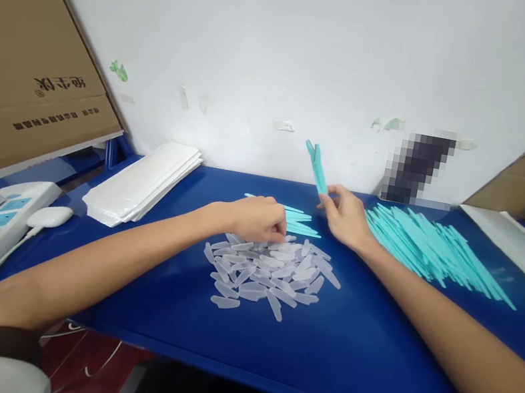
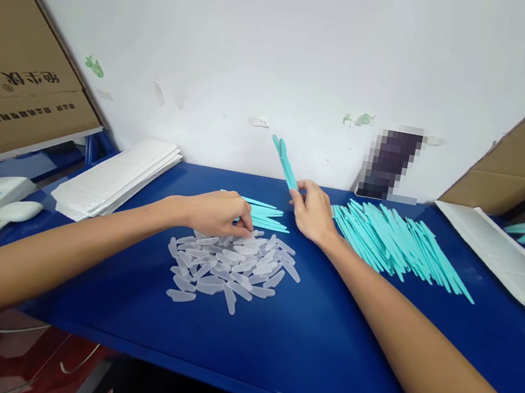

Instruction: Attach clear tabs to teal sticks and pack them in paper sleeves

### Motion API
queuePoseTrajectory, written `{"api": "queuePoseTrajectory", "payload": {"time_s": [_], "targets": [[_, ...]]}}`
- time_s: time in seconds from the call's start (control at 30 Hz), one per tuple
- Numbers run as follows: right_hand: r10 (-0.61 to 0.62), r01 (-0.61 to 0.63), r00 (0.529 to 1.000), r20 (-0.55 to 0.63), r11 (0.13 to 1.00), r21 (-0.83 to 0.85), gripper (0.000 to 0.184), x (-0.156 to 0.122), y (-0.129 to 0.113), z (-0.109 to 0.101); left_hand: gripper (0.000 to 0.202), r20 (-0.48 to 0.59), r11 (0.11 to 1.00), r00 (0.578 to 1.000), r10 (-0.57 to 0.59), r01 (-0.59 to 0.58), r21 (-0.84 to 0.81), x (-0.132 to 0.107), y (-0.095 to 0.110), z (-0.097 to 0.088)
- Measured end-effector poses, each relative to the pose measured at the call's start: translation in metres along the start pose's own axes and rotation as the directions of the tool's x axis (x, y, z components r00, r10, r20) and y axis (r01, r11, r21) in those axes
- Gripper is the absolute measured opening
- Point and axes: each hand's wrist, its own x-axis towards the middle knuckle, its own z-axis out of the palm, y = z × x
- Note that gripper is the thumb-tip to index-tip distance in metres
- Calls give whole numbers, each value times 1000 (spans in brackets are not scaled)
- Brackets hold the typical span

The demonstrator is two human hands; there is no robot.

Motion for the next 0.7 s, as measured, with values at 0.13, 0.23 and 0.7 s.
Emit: {"api": "queuePoseTrajectory", "payload": {"time_s": [0.13,0.23,0.7], "targets": [[-30,27,999,25,994,103,15,-5,4,2,23,90,998,994,-55,53,34,7,6,-4],[-55,53,998,14,994,91,20,-6,7,3,25,92,990,988,-121,113,88,11,12,-5],[1,5,999,44,989,-145,45,-8,2,-2,24,178,932,942,-286,230,279,32,42,-15]]}}
